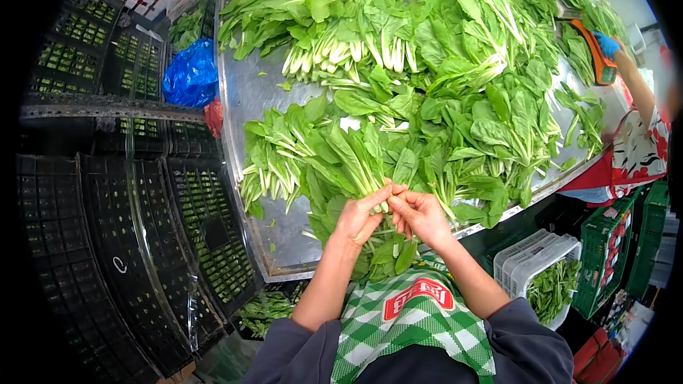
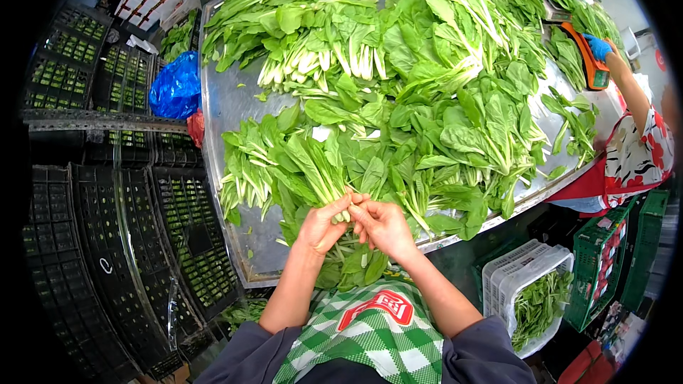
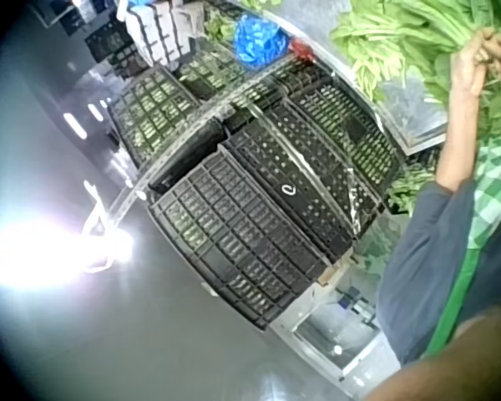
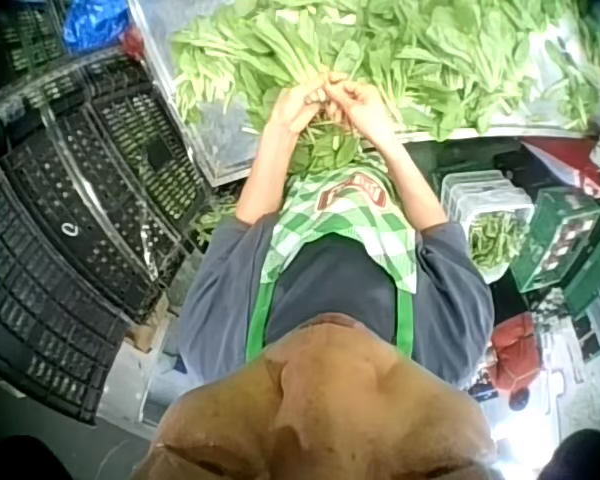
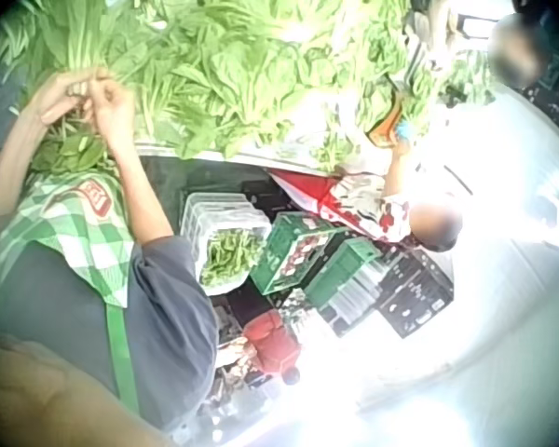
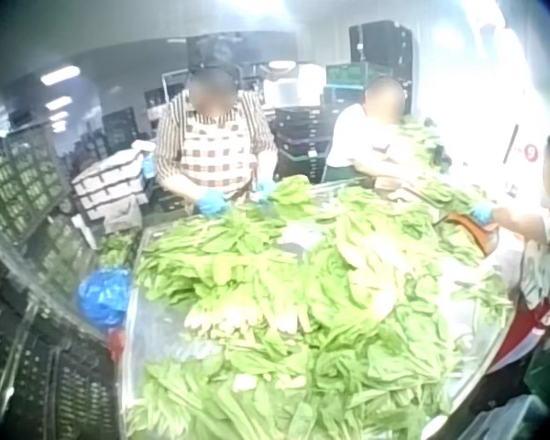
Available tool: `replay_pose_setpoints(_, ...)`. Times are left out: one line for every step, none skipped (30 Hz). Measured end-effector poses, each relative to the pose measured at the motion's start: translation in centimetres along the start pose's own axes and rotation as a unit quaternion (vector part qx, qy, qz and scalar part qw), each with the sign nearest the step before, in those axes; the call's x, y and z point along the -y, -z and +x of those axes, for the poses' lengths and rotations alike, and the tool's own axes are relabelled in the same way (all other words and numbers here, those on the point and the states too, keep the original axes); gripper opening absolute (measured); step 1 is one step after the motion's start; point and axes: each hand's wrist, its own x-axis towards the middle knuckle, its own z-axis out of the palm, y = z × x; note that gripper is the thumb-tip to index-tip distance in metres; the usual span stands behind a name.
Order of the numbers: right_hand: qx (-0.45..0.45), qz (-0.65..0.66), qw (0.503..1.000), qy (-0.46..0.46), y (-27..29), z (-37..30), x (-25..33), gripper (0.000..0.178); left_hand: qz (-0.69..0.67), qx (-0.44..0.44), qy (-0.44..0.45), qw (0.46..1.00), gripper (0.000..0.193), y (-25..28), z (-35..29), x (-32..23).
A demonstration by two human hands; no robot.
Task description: The person stands at a metal table and trims leafy green vegetables by hand. They pick up bunches of greens, remove unwanted leaves or stems, and place the trimmed vegetables back onto the table. The process is repetitive and involves handling the produce one bunch at a time.
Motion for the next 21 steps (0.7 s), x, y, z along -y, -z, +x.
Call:
replay_pose_setpoints(-0.04, -0.024, 0.998, 0.03, -0.5, -0.2, 0.0, 0.016, 0.002, -0.009, -0.009, 1.0, 0.04, 0.0, 0.1, 0.1)
replay_pose_setpoints(-0.08, -0.047, 0.994, 0.06, -0.9, -0.2, -0.1, 0.016, 0.005, -0.017, -0.018, 1.0, 0.037, -0.2, 0.1, 0.3)
replay_pose_setpoints(-0.121, -0.085, 0.978, 0.145, -0.9, 0.1, -0.6, 0.016, 0.0, -0.041, -0.029, 0.999, 0.035, -0.6, 0.3, 0.3)
replay_pose_setpoints(-0.16, -0.122, 0.953, 0.228, -0.8, 0.7, -1.4, 0.016, -0.005, -0.065, -0.04, 0.997, 0.032, -1.4, 0.5, 0.3)
replay_pose_setpoints(-0.196, -0.159, 0.917, 0.309, -0.7, 1.1, -1.9, 0.015, -0.01, -0.088, -0.05, 0.995, 0.03, -1.9, 0.7, 0.5)
replay_pose_setpoints(-0.214, -0.137, 0.912, 0.32, -1.0, 1.2, -2.0, 0.014, -0.015, -0.096, -0.059, 0.994, 0.029, -1.9, 0.7, 0.7)
replay_pose_setpoints(-0.225, -0.072, 0.929, 0.286, -1.5, 1.2, -1.9, 0.013, -0.02, -0.103, -0.069, 0.992, 0.029, -1.9, 0.7, 1.0)
replay_pose_setpoints(-0.234, -0.006, 0.94, 0.249, -1.9, 1.2, -1.8, 0.013, -0.025, -0.111, -0.078, 0.99, 0.029, -1.9, 0.7, 1.2)
replay_pose_setpoints(-0.242, 0.06, 0.945, 0.213, -2.4, 1.3, -1.6, 0.012, -0.027, -0.119, -0.094, 0.988, 0.028, -2.1, 0.7, 1.2)
replay_pose_setpoints(-0.222, 0.163, 0.945, 0.178, -2.8, 1.4, -1.3, 0.01, -0.028, -0.128, -0.109, 0.985, 0.028, -2.5, 0.5, 1.2)
replay_pose_setpoints(-0.227, 0.186, 0.938, 0.186, -2.7, 1.6, -1.2, 0.01, -0.029, -0.137, -0.125, 0.982, 0.028, -2.6, 0.3, 1.1)
replay_pose_setpoints(-0.234, 0.207, 0.93, 0.193, -2.4, 1.7, -1.3, 0.009, -0.038, -0.154, -0.151, 0.976, 0.023, -2.6, 0.4, 1.0)
replay_pose_setpoints(-0.241, 0.229, 0.922, 0.2, -1.9, 1.8, -1.5, 0.009, -0.058, -0.163, -0.183, 0.968, 0.02, -2.5, 0.2, 0.5)
replay_pose_setpoints(-0.229, 0.067, 0.952, 0.192, -1.1, 1.6, -2.3, 0.019, -0.067, -0.174, -0.208, 0.96, 0.019, -2.3, -0.3, -0.6)
replay_pose_setpoints(-0.186, -0.094, 0.951, 0.227, -0.2, 1.2, -3.2, 0.023, -0.074, -0.181, -0.227, 0.954, 0.018, -2.0, -0.6, -1.7)
replay_pose_setpoints(-0.131, -0.253, 0.924, 0.257, 0.3, 0.8, -3.8, 0.027, -0.052, -0.196, -0.259, 0.944, 0.02, -1.3, -0.9, -2.9)
replay_pose_setpoints(-0.071, -0.405, 0.868, 0.278, 0.6, 0.5, -4.1, 0.031, -0.03, -0.211, -0.29, 0.933, 0.022, -0.6, -1.3, -3.9)
replay_pose_setpoints(-0.117, -0.382, 0.89, 0.218, 0.3, 0.1, -4.0, 0.039, -0.008, -0.215, -0.312, 0.925, 0.02, -0.6, -2.0, -4.7)
replay_pose_setpoints(-0.162, -0.413, 0.876, 0.187, 0.1, 0.1, -3.4, 0.041, -0.014, -0.211, -0.335, 0.918, 0.02, -0.7, -2.4, -5.2)
replay_pose_setpoints(-0.207, -0.443, 0.858, 0.154, 0.1, 0.4, -2.3, 0.042, -0.023, -0.195, -0.329, 0.924, 0.021, -0.5, -2.3, -5.1)
replay_pose_setpoints(-0.252, -0.468, 0.838, 0.123, 0.1, 0.8, -1.5, 0.044, -0.03, -0.179, -0.324, 0.928, 0.022, -0.3, -2.3, -5.2)
